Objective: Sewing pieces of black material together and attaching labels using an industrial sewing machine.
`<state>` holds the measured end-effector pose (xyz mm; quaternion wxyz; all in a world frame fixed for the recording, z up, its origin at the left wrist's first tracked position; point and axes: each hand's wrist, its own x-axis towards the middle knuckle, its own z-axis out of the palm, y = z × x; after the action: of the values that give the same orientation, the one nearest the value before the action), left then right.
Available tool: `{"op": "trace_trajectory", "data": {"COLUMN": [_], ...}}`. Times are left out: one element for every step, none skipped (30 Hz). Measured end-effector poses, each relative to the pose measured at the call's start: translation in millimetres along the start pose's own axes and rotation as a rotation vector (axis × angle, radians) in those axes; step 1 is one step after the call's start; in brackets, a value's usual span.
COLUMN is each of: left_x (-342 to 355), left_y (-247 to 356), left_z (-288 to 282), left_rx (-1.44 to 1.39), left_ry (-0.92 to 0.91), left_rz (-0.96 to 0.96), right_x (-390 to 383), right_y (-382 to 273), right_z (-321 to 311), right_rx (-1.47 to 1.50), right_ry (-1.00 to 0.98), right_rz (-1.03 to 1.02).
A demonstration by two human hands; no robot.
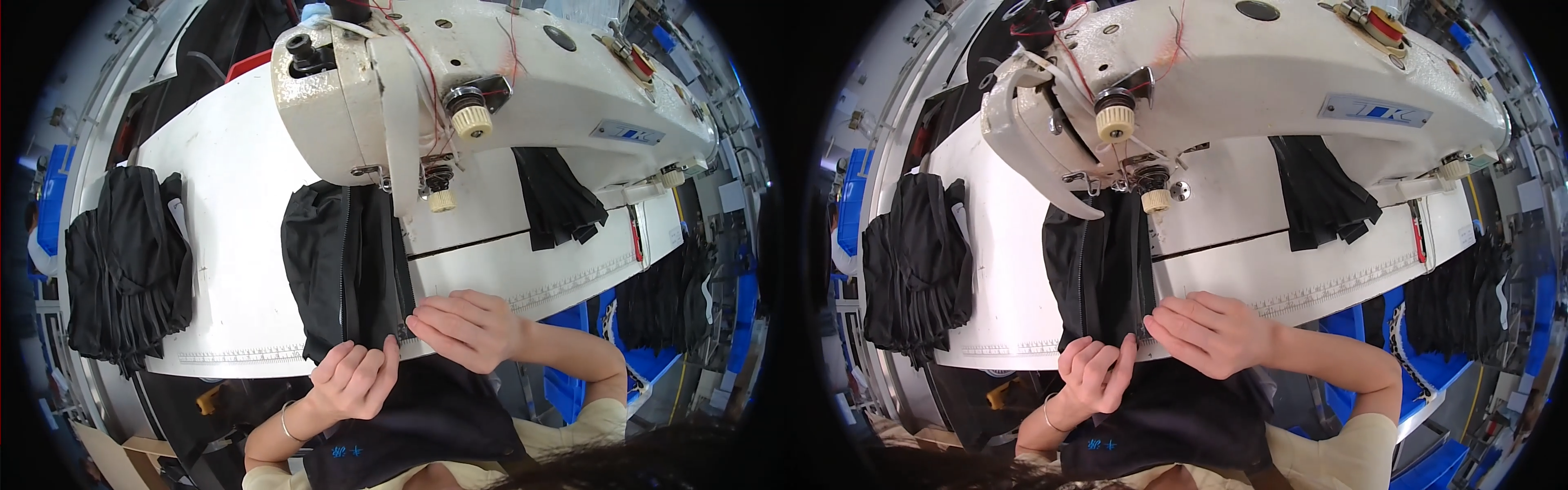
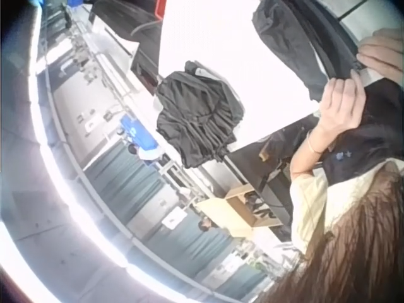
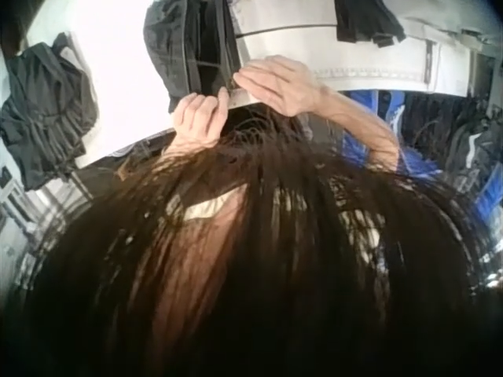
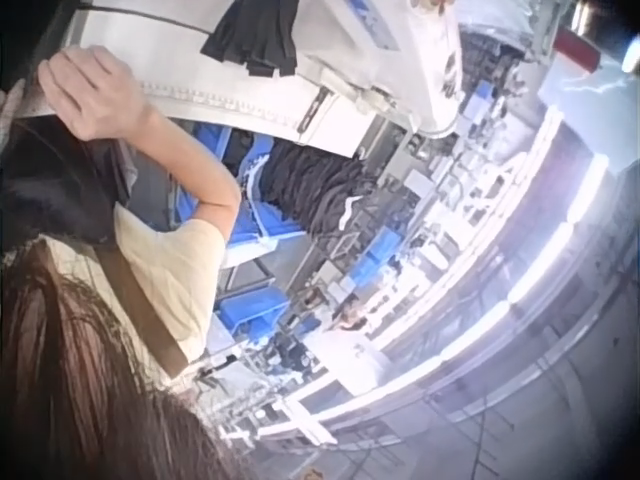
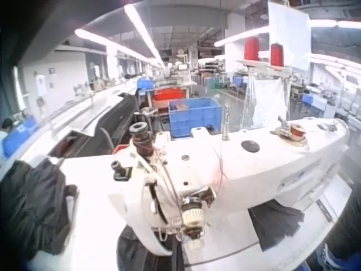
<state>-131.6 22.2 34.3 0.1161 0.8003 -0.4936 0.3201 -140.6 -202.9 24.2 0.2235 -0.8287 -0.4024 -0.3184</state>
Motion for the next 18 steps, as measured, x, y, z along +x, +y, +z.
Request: {"op": "trace_trajectory", "data": {"left_x": [0,1,3,4,6,8,11,15,21,28,35,38,38,38,39,39,30,24], "left_y": [0,-1,-2,-4,-9,-14,-20,-28,-36,-47,-59,-69,-71,-68,-60,-45,-30,-21], "left_z": [2,3,5,5,5,5,2,-1,-6,-12,-19,-26,-30,-28,-26,-21,-17,-7], "left_rx": [0.003,-0.002,-0.006,-0.003,-0.209,-0.415,-0.414,-0.561,-0.705,-0.701,-0.699,-0.653,-0.563,-0.448,-0.321,-0.259,-0.168,-0.184], "left_ry": [0.003,0.032,0.061,0.06,0.022,-0.017,-0.019,-0.093,-0.169,-0.148,-0.13,-0.083,-0.152,-0.179,-0.204,-0.2,-0.244,-0.264], "left_rz": [0.0,0.013,0.026,0.024,-0.073,-0.171,-0.171,-0.357,-0.546,-0.586,-0.624,-0.533,-0.465,-0.24,-0.016,0.095,0.16,0.129], "right_x": [0,1,1,2,1,0,-1,-4,-7,-10,-12,-12,-13,-13,-11,-10,-10,-13], "right_y": [0,-1,-1,-1,-1,-2,-3,-3,-4,-4,-5,-7,-9,-11,-12,-12,-13,-13], "right_z": [0,0,-1,-2,-2,-2,-1,1,2,3,1,-1,-2,-3,-3,-3,-1,2], "right_rx": [-0.006,-0.005,-0.001,0.004,0.004,-0.002,-0.007,-0.009,-0.013,-0.016,-0.017,-0.046,-0.075,-0.069,-0.068,-0.068,-0.061,-0.032], "right_ry": [0.011,0.011,0.015,0.019,0.02,0.007,-0.005,-0.007,-0.102,-0.198,-0.201,-0.259,-0.317,-0.319,-0.328,-0.339,-0.334,-0.29], "right_rz": [0.002,0.0,-0.002,-0.003,-0.003,-0.015,-0.027,-0.021,-0.045,-0.069,-0.058,-0.039,-0.018,-0.01,-0.009,-0.006,-0.005,0.03]}}
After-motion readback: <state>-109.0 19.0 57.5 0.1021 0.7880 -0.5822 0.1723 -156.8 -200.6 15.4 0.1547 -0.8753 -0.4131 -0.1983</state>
